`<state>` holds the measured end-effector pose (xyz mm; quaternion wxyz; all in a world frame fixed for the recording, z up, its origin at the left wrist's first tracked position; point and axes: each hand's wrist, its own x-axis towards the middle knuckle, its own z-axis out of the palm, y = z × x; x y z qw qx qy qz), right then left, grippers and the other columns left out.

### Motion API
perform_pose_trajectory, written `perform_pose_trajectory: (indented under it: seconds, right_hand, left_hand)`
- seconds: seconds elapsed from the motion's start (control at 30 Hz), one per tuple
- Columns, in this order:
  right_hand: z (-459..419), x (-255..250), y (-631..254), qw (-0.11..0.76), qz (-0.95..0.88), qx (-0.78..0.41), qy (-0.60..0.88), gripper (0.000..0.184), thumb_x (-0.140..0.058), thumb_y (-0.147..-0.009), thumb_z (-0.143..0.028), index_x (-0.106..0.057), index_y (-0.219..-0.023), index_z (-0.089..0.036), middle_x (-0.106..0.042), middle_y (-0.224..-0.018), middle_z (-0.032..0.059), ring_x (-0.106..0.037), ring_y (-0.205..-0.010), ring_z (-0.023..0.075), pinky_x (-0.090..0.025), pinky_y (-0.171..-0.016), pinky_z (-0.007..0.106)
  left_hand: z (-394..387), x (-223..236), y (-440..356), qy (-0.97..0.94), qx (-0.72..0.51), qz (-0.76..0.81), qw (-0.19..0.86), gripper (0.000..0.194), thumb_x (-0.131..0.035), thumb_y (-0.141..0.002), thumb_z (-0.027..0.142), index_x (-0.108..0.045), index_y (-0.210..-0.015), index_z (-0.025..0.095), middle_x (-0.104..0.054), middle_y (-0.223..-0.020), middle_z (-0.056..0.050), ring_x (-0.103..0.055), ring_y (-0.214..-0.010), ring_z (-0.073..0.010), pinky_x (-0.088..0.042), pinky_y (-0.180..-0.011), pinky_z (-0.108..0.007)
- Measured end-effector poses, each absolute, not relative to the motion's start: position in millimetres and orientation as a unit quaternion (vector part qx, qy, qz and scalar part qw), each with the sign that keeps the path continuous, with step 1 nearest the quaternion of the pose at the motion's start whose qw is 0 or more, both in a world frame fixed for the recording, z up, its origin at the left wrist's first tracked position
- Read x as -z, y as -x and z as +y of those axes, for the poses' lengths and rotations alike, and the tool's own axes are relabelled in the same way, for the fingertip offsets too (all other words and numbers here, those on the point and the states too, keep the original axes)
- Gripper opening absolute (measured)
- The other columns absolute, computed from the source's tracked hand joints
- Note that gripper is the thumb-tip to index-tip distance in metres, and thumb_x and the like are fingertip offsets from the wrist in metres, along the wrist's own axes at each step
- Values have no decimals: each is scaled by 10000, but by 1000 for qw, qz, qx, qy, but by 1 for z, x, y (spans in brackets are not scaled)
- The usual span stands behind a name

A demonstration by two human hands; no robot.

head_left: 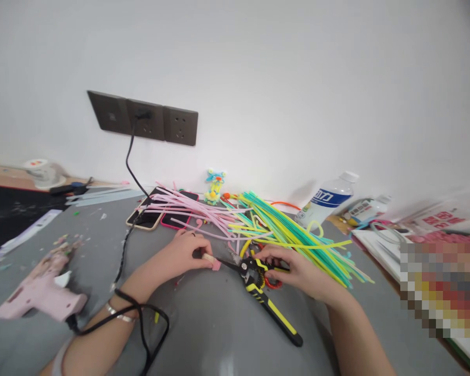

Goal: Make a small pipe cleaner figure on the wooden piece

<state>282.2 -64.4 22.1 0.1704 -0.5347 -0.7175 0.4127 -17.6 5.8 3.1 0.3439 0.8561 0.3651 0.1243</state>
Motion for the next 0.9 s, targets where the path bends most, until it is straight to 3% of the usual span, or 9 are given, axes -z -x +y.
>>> perform_pose_trajectory:
  seconds: [0.33,0.6,0.77,0.9]
  right_hand:
    - [-61,-24,-285,180,-733,-405,515,348,-655,-846,-389,-718,-1147,-225,-676,-1097,91,-619,-982,247,-495,-849,344]
    - [-60,-21,-287,180,-754,-397,492,333,-620,-881,-322,-704,-1192,-236,-654,-1024,75,-617,-878,194,-493,-779,295]
    - [-62,-23,-284,174,-758,-385,497,334,-596,-899,-310,-698,-1209,-239,-631,-1006,77,-601,-828,174,-501,-725,274]
    - [-64,-23,-282,172,-762,-379,496,344,-563,-918,-338,-689,-1225,-246,-619,-996,83,-596,-793,169,-508,-661,260]
  left_hand:
    - [6,-4,17,-852,-130,363,354,207,-717,-785,422,-717,-793,216,-722,-807,32,-604,-815,-160,-328,-783,-263]
    - [4,-8,14,-828,-149,374,390,182,-724,-761,370,-729,-825,200,-716,-750,25,-592,-697,-136,-360,-671,-232]
    - [4,-5,14,-808,-181,390,403,288,-797,-665,404,-653,-774,179,-640,-684,40,-554,-667,-131,-378,-619,-219]
    - [3,-6,15,-803,-185,393,409,223,-764,-694,324,-599,-737,181,-623,-689,41,-542,-674,-128,-379,-607,-216]
